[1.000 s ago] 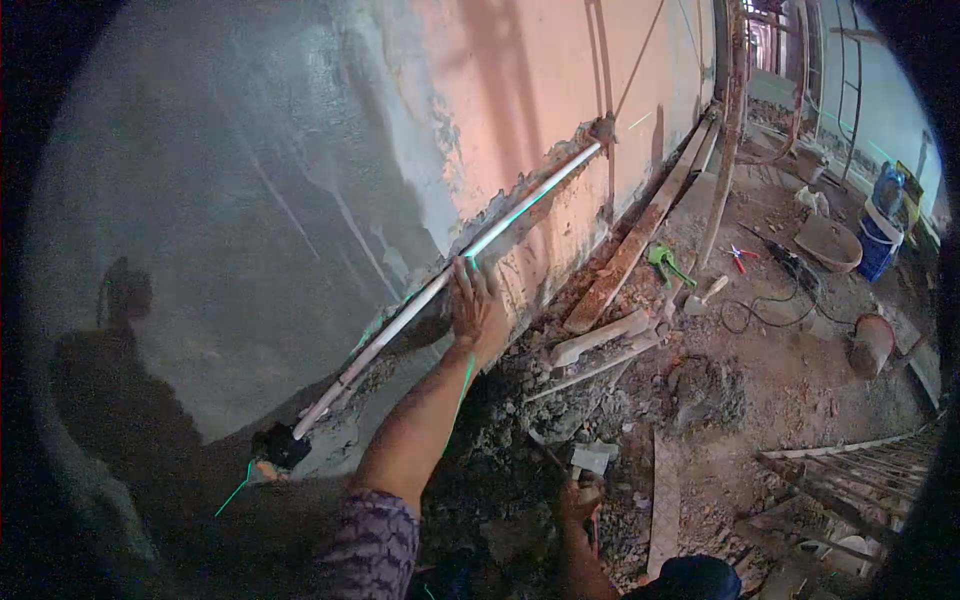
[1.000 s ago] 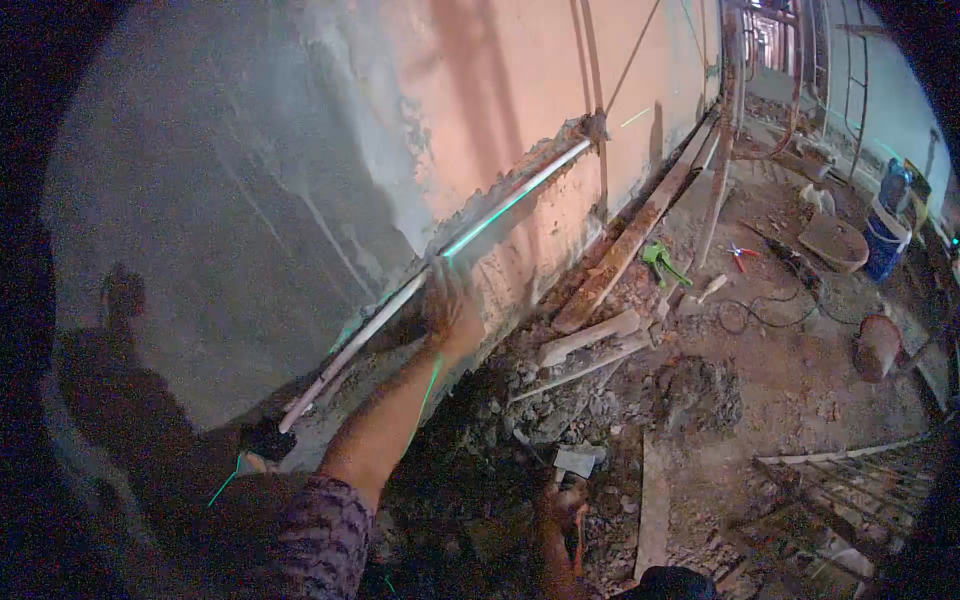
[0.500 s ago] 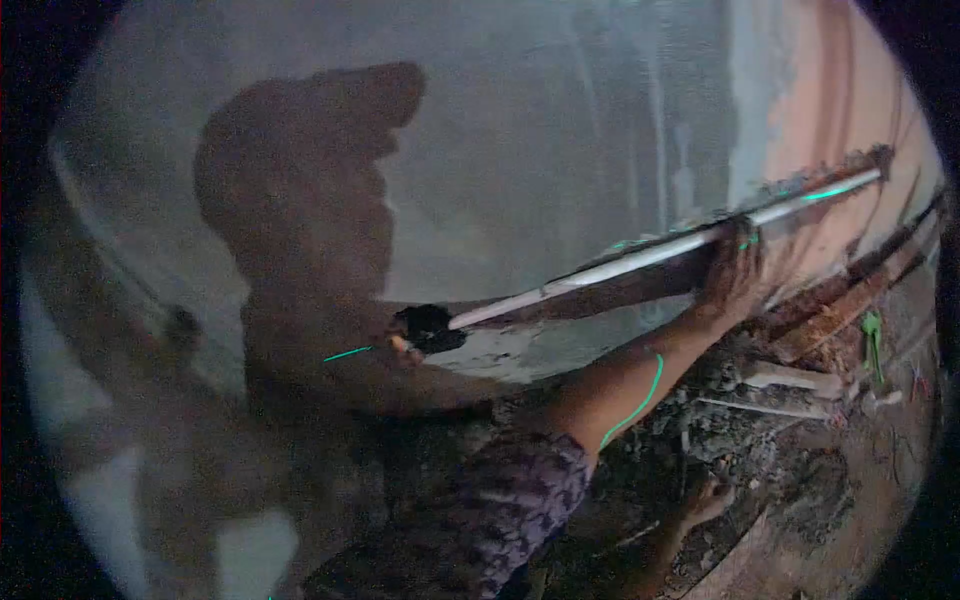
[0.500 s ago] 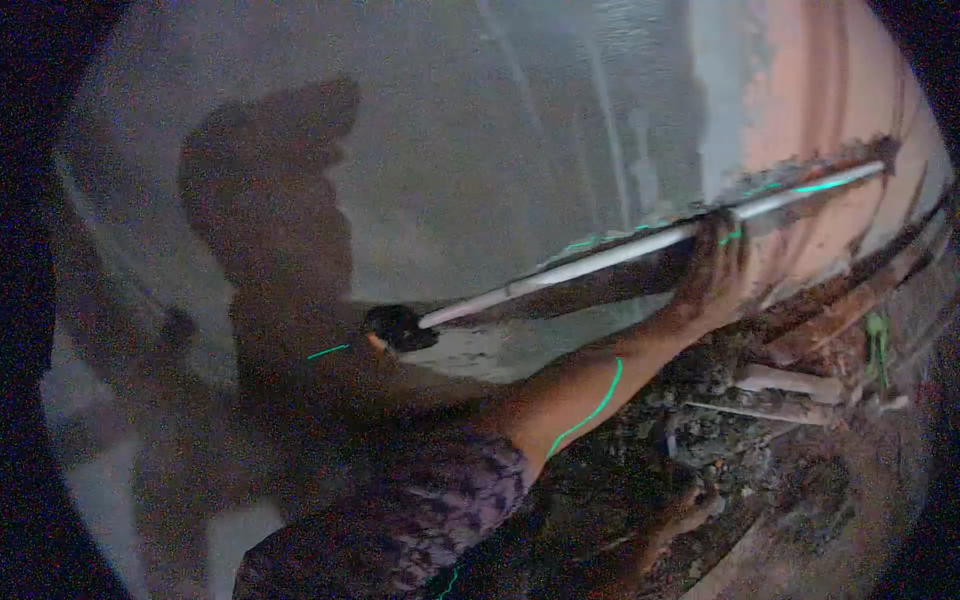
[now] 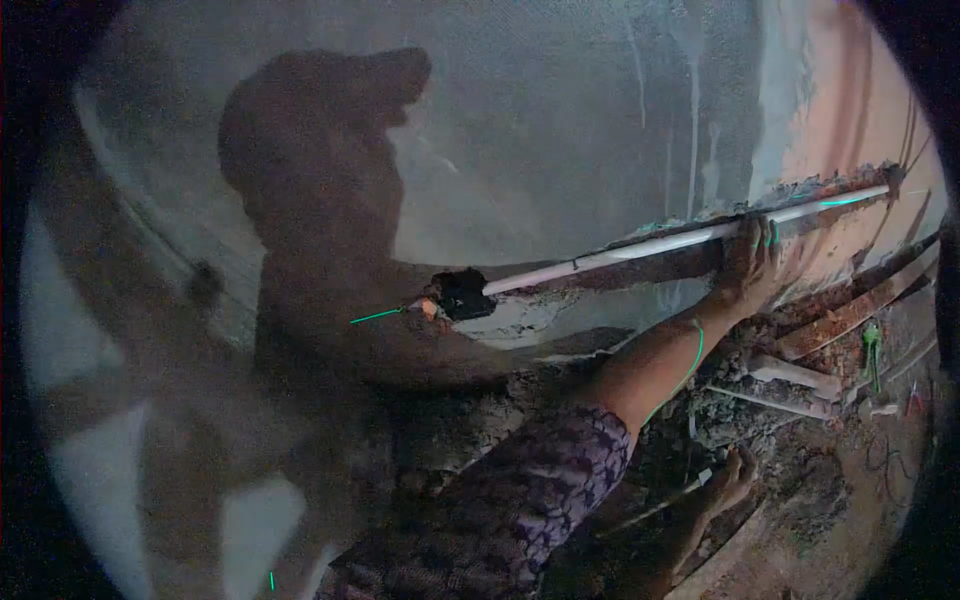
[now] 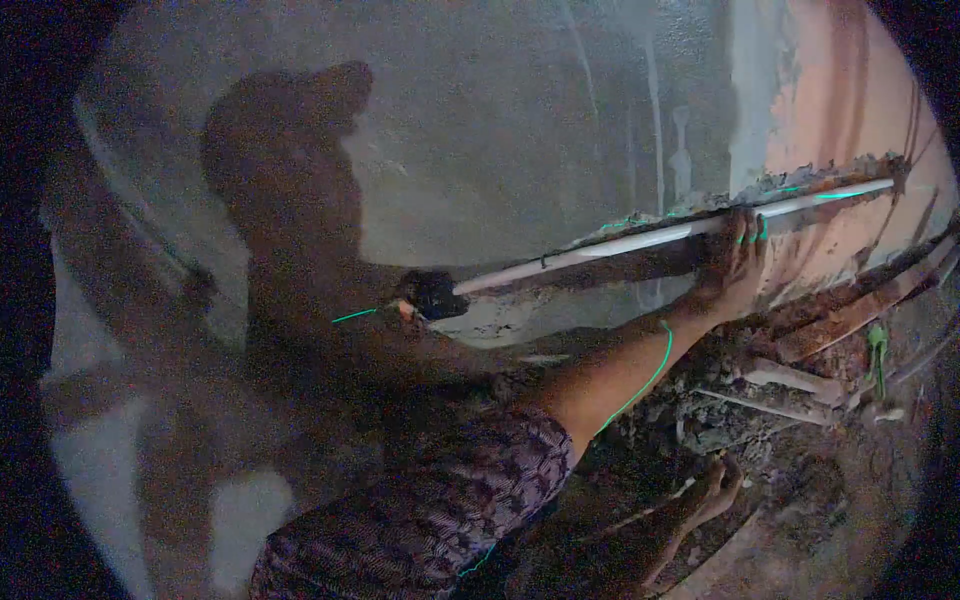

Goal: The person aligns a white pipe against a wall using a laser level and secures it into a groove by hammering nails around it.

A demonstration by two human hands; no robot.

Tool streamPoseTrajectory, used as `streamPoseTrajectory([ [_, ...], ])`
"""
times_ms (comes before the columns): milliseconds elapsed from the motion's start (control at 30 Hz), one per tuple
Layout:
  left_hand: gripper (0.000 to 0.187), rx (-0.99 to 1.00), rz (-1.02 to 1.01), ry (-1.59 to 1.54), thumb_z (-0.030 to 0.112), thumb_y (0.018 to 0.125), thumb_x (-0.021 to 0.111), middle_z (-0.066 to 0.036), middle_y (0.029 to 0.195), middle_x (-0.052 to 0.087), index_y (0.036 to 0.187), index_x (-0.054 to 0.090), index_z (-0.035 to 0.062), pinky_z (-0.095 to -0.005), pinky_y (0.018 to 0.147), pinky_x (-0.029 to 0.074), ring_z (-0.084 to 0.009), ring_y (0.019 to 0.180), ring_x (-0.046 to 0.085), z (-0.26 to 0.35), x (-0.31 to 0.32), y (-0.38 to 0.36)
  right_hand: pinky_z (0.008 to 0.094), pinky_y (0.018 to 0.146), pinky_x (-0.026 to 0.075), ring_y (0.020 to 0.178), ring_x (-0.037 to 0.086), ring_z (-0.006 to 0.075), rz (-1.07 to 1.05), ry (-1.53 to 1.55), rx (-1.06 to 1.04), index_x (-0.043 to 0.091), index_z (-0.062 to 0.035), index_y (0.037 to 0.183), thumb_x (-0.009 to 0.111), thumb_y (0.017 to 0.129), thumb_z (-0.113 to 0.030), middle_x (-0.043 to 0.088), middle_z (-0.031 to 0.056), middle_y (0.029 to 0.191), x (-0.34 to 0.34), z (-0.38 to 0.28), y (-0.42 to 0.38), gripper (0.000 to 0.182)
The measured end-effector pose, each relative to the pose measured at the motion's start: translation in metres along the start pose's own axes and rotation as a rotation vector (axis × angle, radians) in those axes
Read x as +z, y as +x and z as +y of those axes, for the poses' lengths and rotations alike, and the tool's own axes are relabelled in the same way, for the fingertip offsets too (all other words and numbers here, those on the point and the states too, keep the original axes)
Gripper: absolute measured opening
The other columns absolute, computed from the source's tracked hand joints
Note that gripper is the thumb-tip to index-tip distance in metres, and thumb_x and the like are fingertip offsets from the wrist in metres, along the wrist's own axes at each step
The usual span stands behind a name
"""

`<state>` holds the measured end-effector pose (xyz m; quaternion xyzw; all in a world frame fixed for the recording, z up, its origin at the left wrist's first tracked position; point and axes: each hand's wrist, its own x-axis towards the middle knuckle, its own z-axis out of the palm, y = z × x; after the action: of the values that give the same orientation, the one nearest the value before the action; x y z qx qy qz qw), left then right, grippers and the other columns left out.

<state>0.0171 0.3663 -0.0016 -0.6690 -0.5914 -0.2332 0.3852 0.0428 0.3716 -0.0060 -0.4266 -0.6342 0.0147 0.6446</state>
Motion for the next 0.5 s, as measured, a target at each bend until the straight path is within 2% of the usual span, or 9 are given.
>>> streamPoseTrajectory([
  [67,0.052,-0.032,0.016,0.022,0.019,0.088,0.049,-0.036,0.131,0.044,0.128,0.043,-0.0144,-0.0502,0.106,0.036,-0.0439,0.118,0.048,-0.004,-0.001,0.001,0.0373,0.093,0.044,0.108,0.054,0.0282,-0.001,0.068,0.076,0.061,-0.0005,0.109,0.046,0.095,-0.021,0.061,0.013,0.113,-0.023,0.01,-0.023,0.029],
  [133,0.052,-0.019,0.02,0.003,0.019,0.088,0.048,-0.036,0.131,0.043,0.127,0.043,-0.0149,-0.0503,0.105,0.036,-0.0449,0.118,0.048,-0.005,-0.009,-0.004,0.037,0.088,0.044,0.101,0.054,0.0273,-0.036,0.135,0.225,0.061,-0.0007,0.105,0.048,0.095,-0.023,0.061,0.0124,0.107,-0.074,0.025,-0.063,0.028],
  [200,0.052,-0.005,0.006,0.014,0.019,0.089,0.048,-0.036,0.131,0.043,0.127,0.043,-0.0154,-0.0504,0.105,0.036,-0.0458,0.118,0.048,0.0,-0.005,0.0,0.0367,0.083,0.043,0.094,0.054,0.0264,-0.115,0.129,0.519,0.061,-0.0009,0.102,0.049,0.095,-0.026,0.06,0.0118,0.101,-0.205,0.04,-0.135,0.029],
  [267,0.052,0.023,-0.005,0.063,0.019,0.089,0.047,-0.037,0.132,0.043,0.127,0.043,-0.016,-0.0505,0.105,0.036,-0.0468,0.117,0.048,0.0,-0.004,-0.001,0.0364,0.077,0.043,0.087,0.054,0.0256,-0.161,0.113,0.773,0.061,-0.001,0.098,0.051,0.094,-0.029,0.059,0.0112,0.095,-0.283,0.045,-0.189,0.03],
  [333,0.052,0.075,-0.018,0.116,0.019,0.089,0.046,-0.037,0.132,0.043,0.126,0.043,-0.0165,-0.0507,0.105,0.036,-0.0478,0.117,0.048,0.009,-0.004,0.001,0.0359,0.077,0.043,0.084,0.053,0.024,-0.136,0.133,0.823,0.061,-0.001,0.097,0.055,0.092,-0.028,0.059,0.0102,0.093,-0.286,0.057,-0.203,0.029],
  [400,0.052,0.006,0.023,0.002,0.017,0.087,0.047,-0.037,0.129,0.044,0.126,0.043,-0.0165,-0.0507,0.103,0.037,-0.0467,0.116,0.048,0.01,-0.01,0.004,0.0353,0.076,0.044,0.081,0.053,0.0225,-0.113,0.155,0.875,0.061,-0.0011,0.097,0.059,0.09,-0.028,0.059,0.0091,0.091,-0.284,0.055,-0.202,0.028],
  [467,0.051,-0.062,0.061,-0.116,0.016,0.086,0.049,-0.036,0.127,0.045,0.126,0.043,-0.0165,-0.0507,0.102,0.038,-0.0455,0.115,0.049,0.008,-0.022,0.003,0.0327,0.073,0.043,0.078,0.051,0.0183,-0.095,0.412,0.971,0.061,-0.0007,0.097,0.06,0.09,-0.023,0.057,0.0063,0.086,-0.284,0.046,-0.201,0.023],
  [500,0.05,-0.111,0.089,-0.173,0.014,0.085,0.05,-0.034,0.122,0.048,0.124,0.045,-0.0161,-0.0509,0.099,0.039,-0.0439,0.112,0.049,0.008,-0.027,0.003,0.0327,0.073,0.043,0.078,0.051,0.0183,-0.083,0.402,0.97,0.061,-0.0007,0.097,0.06,0.09,-0.023,0.057,0.0063,0.086,-0.278,0.049,-0.205,0.023],
])
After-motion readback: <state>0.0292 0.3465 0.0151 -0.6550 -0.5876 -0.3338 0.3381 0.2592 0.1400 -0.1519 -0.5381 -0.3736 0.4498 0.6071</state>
